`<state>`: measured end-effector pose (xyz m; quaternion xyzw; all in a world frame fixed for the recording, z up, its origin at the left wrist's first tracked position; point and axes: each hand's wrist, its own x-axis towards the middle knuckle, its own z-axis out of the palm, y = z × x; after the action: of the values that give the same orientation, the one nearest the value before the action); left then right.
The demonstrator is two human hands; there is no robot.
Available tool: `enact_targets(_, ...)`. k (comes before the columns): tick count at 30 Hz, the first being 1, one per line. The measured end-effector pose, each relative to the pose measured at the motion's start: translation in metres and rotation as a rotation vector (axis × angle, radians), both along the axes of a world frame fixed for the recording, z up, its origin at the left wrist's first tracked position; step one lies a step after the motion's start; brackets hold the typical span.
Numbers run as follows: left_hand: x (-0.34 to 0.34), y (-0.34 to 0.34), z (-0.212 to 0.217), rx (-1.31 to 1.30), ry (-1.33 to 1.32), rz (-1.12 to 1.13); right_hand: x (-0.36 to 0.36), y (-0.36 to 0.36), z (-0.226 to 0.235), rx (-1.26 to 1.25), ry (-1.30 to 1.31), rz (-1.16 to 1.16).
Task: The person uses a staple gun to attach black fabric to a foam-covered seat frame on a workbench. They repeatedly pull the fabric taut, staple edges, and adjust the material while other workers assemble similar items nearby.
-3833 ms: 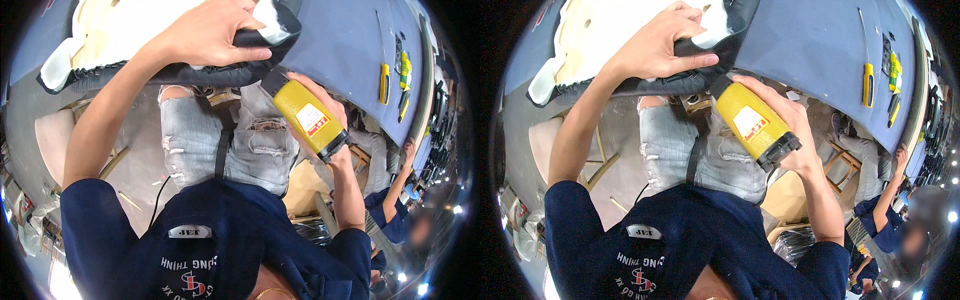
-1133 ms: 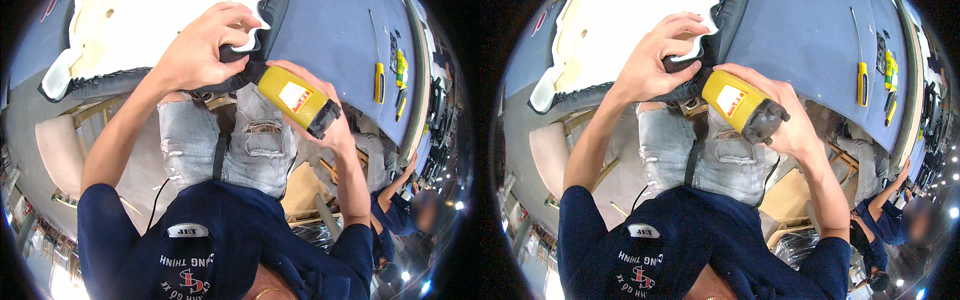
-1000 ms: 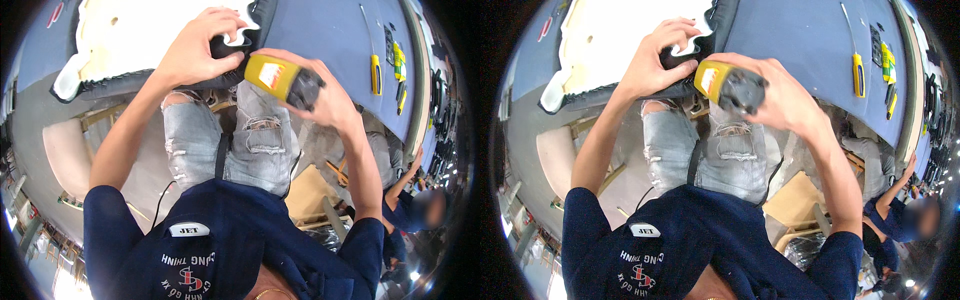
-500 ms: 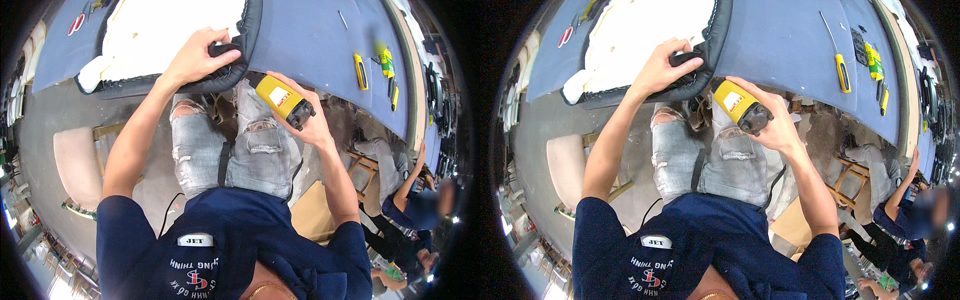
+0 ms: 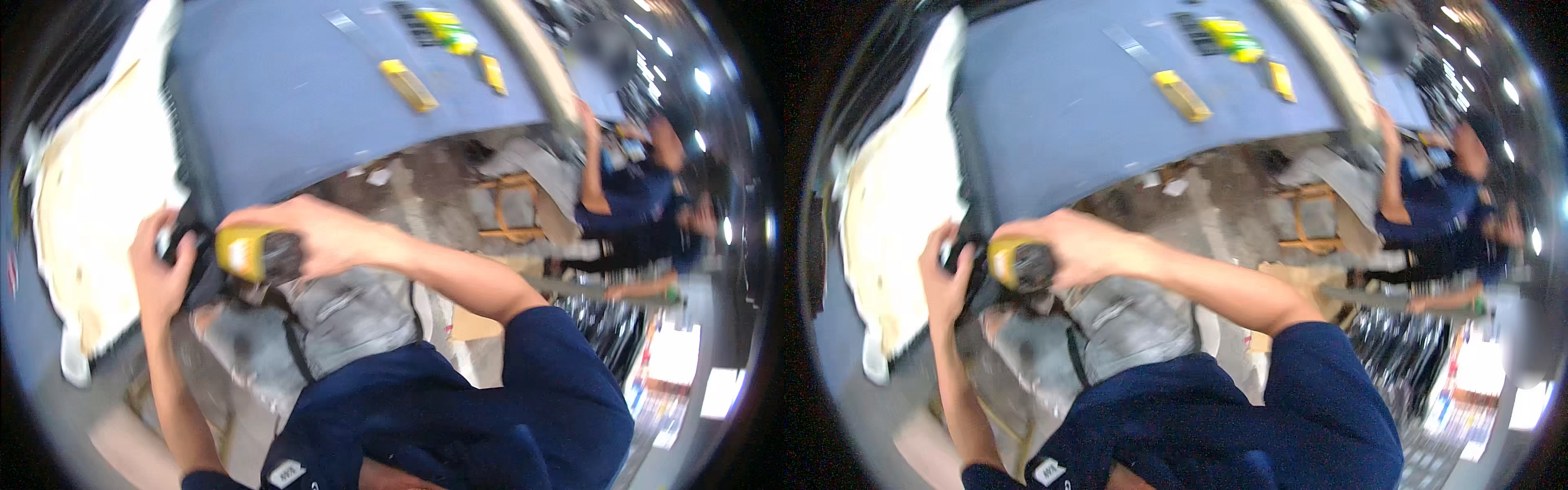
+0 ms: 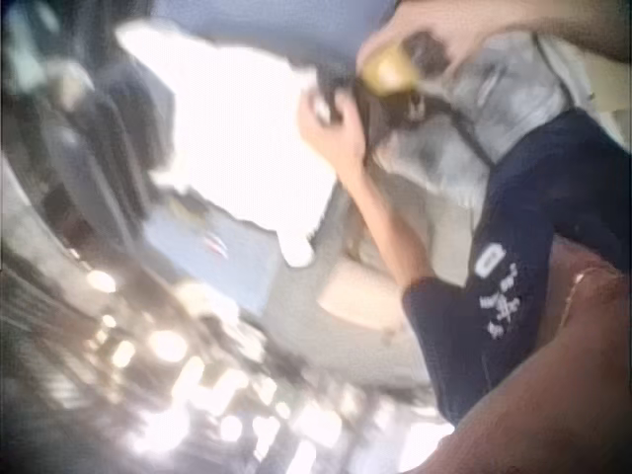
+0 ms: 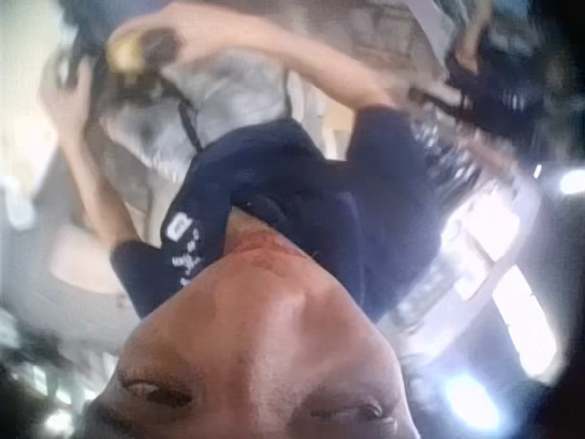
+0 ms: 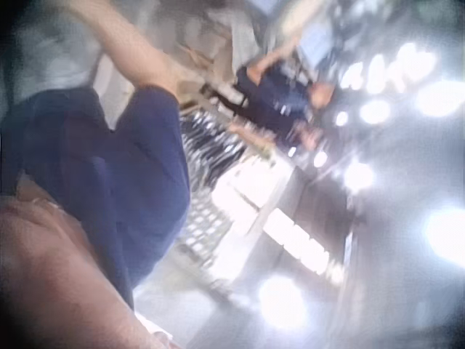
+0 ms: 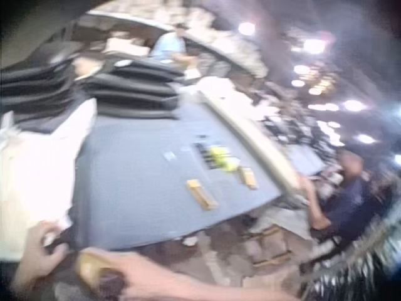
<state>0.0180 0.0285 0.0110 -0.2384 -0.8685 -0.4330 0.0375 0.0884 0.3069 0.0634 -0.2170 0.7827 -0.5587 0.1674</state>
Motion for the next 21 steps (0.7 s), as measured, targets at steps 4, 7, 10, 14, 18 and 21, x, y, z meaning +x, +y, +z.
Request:
enact_targets(4, 0.000, 0.006, 0.014, -0.036, -0.059, 0.015, 0.007, 0.002, 0.000, 0.099, 0.017, -0.051)
enact_targets(7, -0.021, -0.007, 0.038, 0.080, -0.401, -0.146, 0.015, -0.001, 0.001, 0.132, 0.096, -0.090)
enact_targets(10, -0.040, 0.013, 0.083, -0.215, -0.485, -0.212, 0.019, 0.000, -0.010, 0.121, 0.151, -0.118)
enact_targets(14, -0.026, 0.040, 0.086, -0.741, -0.033, -0.101, 0.014, -0.005, -0.009, 0.136, 0.133, -0.067)
enact_targets(18, -0.039, 0.013, 0.059, -0.631, -0.013, -0.176, 0.015, -0.007, -0.017, 0.096, 0.192, -0.063)
enact_targets(21, -0.027, -0.011, 0.025, -0.099, 0.036, -0.206, 0.021, -0.002, -0.007, -0.017, 0.139, -0.032)
